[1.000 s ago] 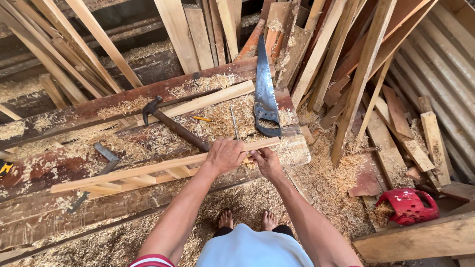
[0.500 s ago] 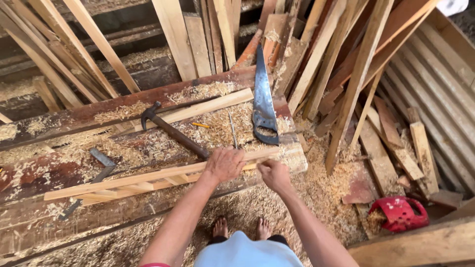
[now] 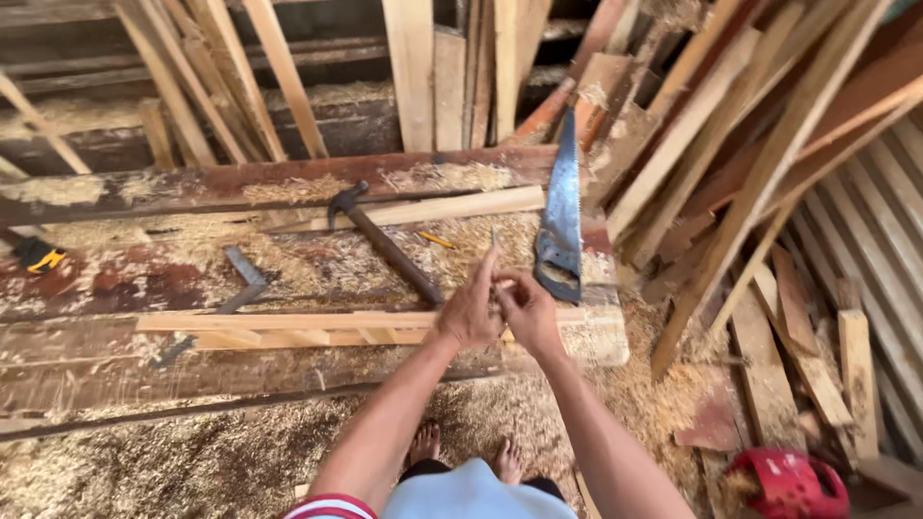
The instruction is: The person assembles a small wooden ladder on a workbench: they position thin wood strips as rungs across two side rails, mark positions with a pencil, check alignment with a try square, and hammer nails to fasten each rung, then lift the assembled ladder frame.
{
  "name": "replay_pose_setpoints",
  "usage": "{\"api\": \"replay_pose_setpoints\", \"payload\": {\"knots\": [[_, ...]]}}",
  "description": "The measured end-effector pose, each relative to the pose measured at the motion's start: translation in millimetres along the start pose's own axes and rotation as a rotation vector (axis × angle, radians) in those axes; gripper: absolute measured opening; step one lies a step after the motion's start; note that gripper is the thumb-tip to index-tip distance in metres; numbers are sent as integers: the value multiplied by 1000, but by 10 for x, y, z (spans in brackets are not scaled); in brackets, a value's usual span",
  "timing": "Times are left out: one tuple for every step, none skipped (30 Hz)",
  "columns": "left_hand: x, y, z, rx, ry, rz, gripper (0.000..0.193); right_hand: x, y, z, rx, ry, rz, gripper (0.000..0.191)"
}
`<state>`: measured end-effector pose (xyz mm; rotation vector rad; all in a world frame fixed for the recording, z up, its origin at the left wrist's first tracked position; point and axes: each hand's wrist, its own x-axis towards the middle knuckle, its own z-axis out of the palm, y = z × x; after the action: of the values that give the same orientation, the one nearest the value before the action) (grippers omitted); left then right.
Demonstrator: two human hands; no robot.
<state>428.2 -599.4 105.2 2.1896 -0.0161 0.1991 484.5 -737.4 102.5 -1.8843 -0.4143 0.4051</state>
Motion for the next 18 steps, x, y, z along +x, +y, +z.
{"api": "replay_pose_setpoints", "payload": {"knots": [[12, -19, 18, -28, 26, 75, 101, 8, -25, 23, -114, -20, -35, 22], [10, -47, 31, -54, 50, 141, 103, 15, -43, 39, -136, -29, -47, 21], [7, -69, 52, -21, 64, 139, 102, 28, -58, 47, -160, -45, -54, 20], [23, -93, 68, 11, 77, 137, 102, 46, -68, 53, -184, -60, -61, 20], [34, -117, 78, 41, 87, 138, 102, 62, -73, 53, -206, -103, -90, 21], [38, -139, 86, 59, 96, 147, 103, 79, -74, 47, -230, -141, -117, 22], [45, -159, 90, 74, 104, 160, 105, 92, -72, 38, -255, -174, -143, 24], [42, -177, 91, 87, 110, 172, 107, 106, -68, 27, -292, -189, -102, 21], [35, -192, 91, 54, 74, 138, 107, 113, -62, 14, -328, -203, -58, 20], [32, -205, 89, 21, 37, 109, 108, 124, -56, -2, -365, -213, -14, 19], [22, -214, 90, -12, -3, 82, 108, 131, -49, -19, -331, -203, -69, 18], [13, -222, 90, -38, 29, 100, 104, 142, -44, -39, -294, -190, -123, 16], [5, -227, 93, -63, 60, 123, 100, 152, -38, -60, -257, -173, -178, 15], [3, -231, 100, -91, 91, 148, 96, 164, -33, -88, -159, -127, -83, 13], [1, -233, 109, -47, 57, 51, 72, 174, -26, -116, -62, -80, 12, 11], [-1, -235, 122, -2, 22, -43, 49, 181, -16, -145, 35, -32, 104, 9], [9, -240, 134, 44, -13, -134, 29, 186, -4, -172, -13, -5, 74, 8], [14, -245, 149, 38, 61, -64, 21, 182, 11, -198, -60, 21, 46, 6]]}}
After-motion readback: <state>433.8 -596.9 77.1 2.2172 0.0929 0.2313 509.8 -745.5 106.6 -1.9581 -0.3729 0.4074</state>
